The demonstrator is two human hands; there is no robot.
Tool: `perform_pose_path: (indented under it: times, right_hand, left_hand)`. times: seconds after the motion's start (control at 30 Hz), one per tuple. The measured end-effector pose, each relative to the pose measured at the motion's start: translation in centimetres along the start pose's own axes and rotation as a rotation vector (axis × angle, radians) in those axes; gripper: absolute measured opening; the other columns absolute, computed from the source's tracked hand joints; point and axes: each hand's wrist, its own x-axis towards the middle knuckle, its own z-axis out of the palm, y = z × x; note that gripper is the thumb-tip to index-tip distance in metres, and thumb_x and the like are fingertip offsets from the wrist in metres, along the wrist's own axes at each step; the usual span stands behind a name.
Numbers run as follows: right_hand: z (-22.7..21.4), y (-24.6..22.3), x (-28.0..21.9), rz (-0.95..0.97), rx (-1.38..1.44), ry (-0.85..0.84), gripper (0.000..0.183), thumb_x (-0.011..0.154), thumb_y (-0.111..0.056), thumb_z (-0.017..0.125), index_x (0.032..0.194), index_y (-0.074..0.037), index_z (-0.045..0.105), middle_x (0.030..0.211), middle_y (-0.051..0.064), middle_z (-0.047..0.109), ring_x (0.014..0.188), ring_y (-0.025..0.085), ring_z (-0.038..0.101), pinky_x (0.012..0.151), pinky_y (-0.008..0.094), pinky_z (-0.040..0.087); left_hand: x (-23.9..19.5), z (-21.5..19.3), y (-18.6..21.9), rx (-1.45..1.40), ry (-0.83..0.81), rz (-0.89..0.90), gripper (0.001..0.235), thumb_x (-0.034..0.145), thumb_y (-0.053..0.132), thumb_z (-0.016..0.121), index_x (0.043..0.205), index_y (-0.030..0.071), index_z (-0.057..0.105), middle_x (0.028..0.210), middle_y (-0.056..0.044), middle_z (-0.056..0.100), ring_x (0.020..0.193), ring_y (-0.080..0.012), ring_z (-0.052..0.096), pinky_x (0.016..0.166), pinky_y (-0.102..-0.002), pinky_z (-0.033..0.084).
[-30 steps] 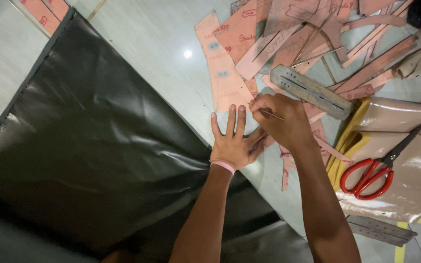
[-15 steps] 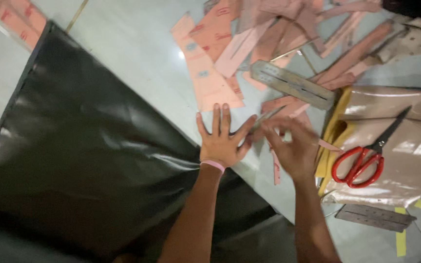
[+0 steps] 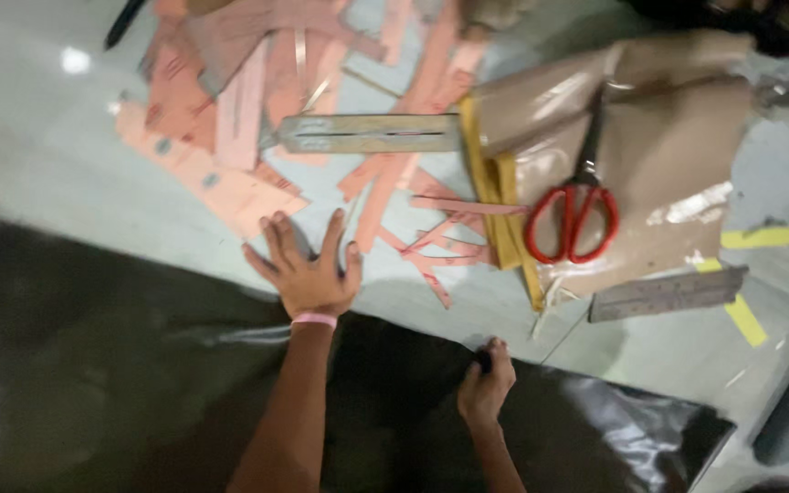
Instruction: The person sits on the floor and arranges small pink paper pieces on a large black sheet. They pick up pieces from a nearby pile, place them on the black sheet, and adjust their positions to form a pattern.
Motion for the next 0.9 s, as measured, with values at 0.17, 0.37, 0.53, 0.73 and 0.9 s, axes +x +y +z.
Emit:
perform_pose_path:
  times: [0.17,0.37,0.53,0.73,0.9]
  right_hand:
    - [0.2,-0.5,1.0,-0.149,-0.232,0.001,0.044,0.101,-0.014,0.059,0.141,0.001,0.048,0.144,0.018,0.059,0.135,0.036,0.056,0.109,0.047,0.04]
    - [-1.5,0.3,-0.5,-0.052,-0.209,-0.058,0.041,0.099,-0.017,0.063,0.138,-0.009,0.054,0.146,0.008,0.06,0.138,0.028,0.055,0.109,0.045,0.04]
    - [-2.3,-1.1,2.4,0.062,-0.15,-0.031,0.047,0.092,-0.023,0.065,0.137,-0.016,0.055,0.145,0.002,0.059,0.137,0.021,0.052,0.109,0.042,0.04]
    - [-3.0,-0.4,0.3,0.119,-0.06,-0.074,0.052,0.093,-0.025,0.066,0.143,-0.013,0.054,0.149,0.006,0.055,0.14,0.021,0.047,0.11,0.041,0.037]
    - [-3.5,-1.0,-1.3,0.085,-0.041,0.065,0.051,0.093,-0.025,0.066,0.141,-0.012,0.054,0.151,0.005,0.055,0.143,0.02,0.045,0.114,0.041,0.035]
  left_hand:
    - [0.4,-0.1,0.2,-0.024,0.034,0.057,0.048,0.105,0.048,0.058,0.15,0.031,0.062,0.163,-0.032,0.025,0.155,-0.0522,0.017,0.12,-0.079,0.007]
    - [-2.0,1.0,-0.4,-0.076,-0.063,0.031,0.053,0.105,0.047,0.057,0.152,0.024,0.057,0.162,-0.042,0.026,0.156,-0.0574,0.016,0.117,-0.083,0.002]
    - [0.8,-0.7,2.1,-0.011,-0.016,0.075,0.061,0.1,0.047,0.054,0.156,0.024,0.051,0.159,-0.048,0.025,0.151,-0.0629,0.014,0.107,-0.086,0.002]
    - [-1.4,0.8,0.6,-0.12,0.052,0.087,0.059,0.106,0.055,0.041,0.156,0.023,0.048,0.162,-0.045,0.023,0.154,-0.0623,0.013,0.109,-0.087,0.0]
    - [-2.1,0.9,0.8,-0.118,0.141,0.123,0.059,0.109,0.056,0.041,0.157,0.023,0.051,0.161,-0.049,0.023,0.154,-0.0644,0.013,0.108,-0.088,0.0]
